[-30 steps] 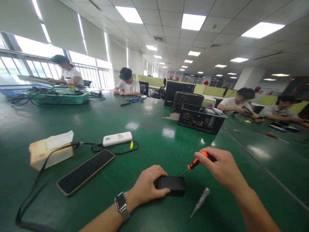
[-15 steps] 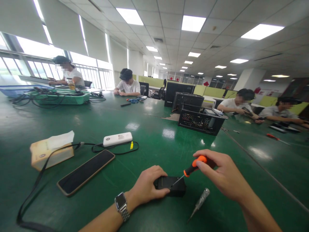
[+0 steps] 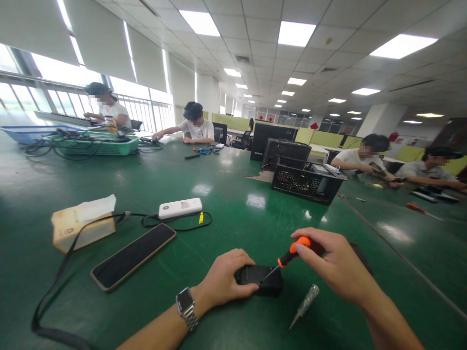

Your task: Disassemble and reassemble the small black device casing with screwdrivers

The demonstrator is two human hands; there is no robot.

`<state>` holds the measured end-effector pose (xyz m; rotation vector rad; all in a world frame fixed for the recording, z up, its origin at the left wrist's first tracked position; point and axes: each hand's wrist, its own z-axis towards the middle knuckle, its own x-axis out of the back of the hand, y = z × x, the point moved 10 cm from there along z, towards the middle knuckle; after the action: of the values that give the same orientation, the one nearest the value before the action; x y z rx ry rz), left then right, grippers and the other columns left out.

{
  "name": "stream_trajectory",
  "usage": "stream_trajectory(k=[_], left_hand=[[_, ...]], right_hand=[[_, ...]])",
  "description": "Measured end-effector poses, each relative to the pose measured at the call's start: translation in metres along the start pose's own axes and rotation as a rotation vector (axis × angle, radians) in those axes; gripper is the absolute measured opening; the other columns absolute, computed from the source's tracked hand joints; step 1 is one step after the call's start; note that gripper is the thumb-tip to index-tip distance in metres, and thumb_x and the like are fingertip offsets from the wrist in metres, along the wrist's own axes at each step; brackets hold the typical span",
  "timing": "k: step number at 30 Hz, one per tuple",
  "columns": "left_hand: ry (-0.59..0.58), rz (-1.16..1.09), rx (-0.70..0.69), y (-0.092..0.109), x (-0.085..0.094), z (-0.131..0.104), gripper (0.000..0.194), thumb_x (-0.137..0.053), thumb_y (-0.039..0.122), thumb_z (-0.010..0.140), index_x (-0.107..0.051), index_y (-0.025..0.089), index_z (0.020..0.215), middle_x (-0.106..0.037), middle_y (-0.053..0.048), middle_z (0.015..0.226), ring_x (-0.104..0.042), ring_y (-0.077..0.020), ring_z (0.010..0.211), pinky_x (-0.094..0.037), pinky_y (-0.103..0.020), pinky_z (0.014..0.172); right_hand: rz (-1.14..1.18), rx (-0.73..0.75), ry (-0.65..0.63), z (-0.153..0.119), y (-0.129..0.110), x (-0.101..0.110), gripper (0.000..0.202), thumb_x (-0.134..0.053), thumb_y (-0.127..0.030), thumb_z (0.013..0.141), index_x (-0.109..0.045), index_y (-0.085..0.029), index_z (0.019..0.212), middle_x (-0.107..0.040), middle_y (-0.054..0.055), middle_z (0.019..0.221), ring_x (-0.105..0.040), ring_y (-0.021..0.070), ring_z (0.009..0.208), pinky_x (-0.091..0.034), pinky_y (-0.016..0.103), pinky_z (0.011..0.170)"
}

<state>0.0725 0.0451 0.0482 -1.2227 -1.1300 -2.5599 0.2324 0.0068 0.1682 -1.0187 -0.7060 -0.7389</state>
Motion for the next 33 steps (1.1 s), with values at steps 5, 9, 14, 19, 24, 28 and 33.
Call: stream_trajectory(k=[5, 9, 14, 19, 24, 28, 33], left_hand=[[0.011, 0.003, -0.009, 0.000, 0.000, 0.000, 0.030, -0.073, 0.033, 0.073, -0.066, 0.018, 0.098, -0.065, -0.005, 0.091, -0.060, -0.0204, 0.083, -0.047, -0.028, 0.075], [0.010, 0.013, -0.016, 0.002, 0.000, 0.000, 0.031, -0.073, 0.034, 0.073, -0.067, 0.018, 0.099, -0.065, -0.005, 0.091, -0.060, -0.0202, 0.083, -0.047, -0.028, 0.074], [-0.002, 0.069, -0.036, 0.004, 0.000, 0.001, 0.031, -0.073, 0.034, 0.071, -0.068, 0.019, 0.098, -0.066, -0.005, 0.089, -0.060, -0.0208, 0.082, -0.048, -0.028, 0.073], [0.008, 0.148, -0.039, 0.005, 0.000, 0.003, 0.032, -0.075, 0.032, 0.067, -0.069, 0.019, 0.096, -0.068, -0.005, 0.090, -0.060, -0.0221, 0.082, -0.048, -0.030, 0.075], [0.008, 0.207, -0.046, 0.008, -0.005, 0.004, 0.031, -0.075, 0.033, 0.066, -0.069, 0.019, 0.092, -0.069, -0.004, 0.086, -0.061, -0.0222, 0.080, -0.047, -0.030, 0.072], [0.010, 0.229, -0.028, 0.005, -0.010, 0.003, 0.031, -0.076, 0.034, 0.063, -0.069, 0.019, 0.090, -0.068, -0.003, 0.082, -0.061, -0.0218, 0.077, -0.046, -0.030, 0.070], [0.058, 0.252, 0.066, -0.009, 0.002, 0.005, 0.026, -0.076, 0.032, 0.062, -0.069, 0.019, 0.084, -0.068, -0.003, 0.080, -0.062, -0.0217, 0.076, -0.046, -0.029, 0.068]], right_hand=[[-0.029, 0.020, -0.010, 0.000, -0.003, -0.005, 0.019, -0.054, -0.033, 0.087, -0.067, -0.022, 0.095, -0.070, 0.001, 0.092, -0.063, 0.0181, 0.082, -0.046, 0.027, 0.074], [-0.120, -0.015, 0.017, -0.003, -0.008, -0.006, 0.032, -0.059, -0.048, 0.084, -0.062, -0.020, 0.070, -0.062, -0.001, 0.063, -0.055, 0.0147, 0.058, -0.039, 0.025, 0.055], [-0.061, 0.052, -0.111, -0.010, -0.020, -0.006, 0.017, -0.058, -0.038, 0.086, -0.066, -0.022, 0.086, -0.067, 0.000, 0.079, -0.059, 0.0145, 0.069, -0.043, 0.024, 0.064], [-0.105, -0.164, 0.070, -0.018, 0.056, 0.012, 0.026, -0.056, -0.044, 0.085, -0.064, -0.021, 0.093, -0.068, 0.003, 0.079, -0.059, 0.0169, 0.063, -0.042, 0.027, 0.058], [-0.176, -0.277, -0.064, -0.042, 0.130, -0.059, 0.019, -0.052, -0.038, 0.086, -0.060, -0.022, 0.088, -0.068, 0.004, 0.083, -0.061, 0.0209, 0.074, -0.044, 0.031, 0.070], [-0.119, -0.284, -0.124, -0.057, 0.143, -0.089, 0.021, -0.050, -0.039, 0.088, -0.060, -0.021, 0.095, -0.065, 0.005, 0.092, -0.060, 0.0213, 0.083, -0.044, 0.031, 0.079], [-0.032, -0.177, -0.228, -0.066, 0.122, -0.074, 0.032, -0.062, -0.041, 0.081, -0.061, -0.023, 0.107, -0.056, 0.008, 0.114, -0.050, 0.0252, 0.108, -0.038, 0.034, 0.093]])
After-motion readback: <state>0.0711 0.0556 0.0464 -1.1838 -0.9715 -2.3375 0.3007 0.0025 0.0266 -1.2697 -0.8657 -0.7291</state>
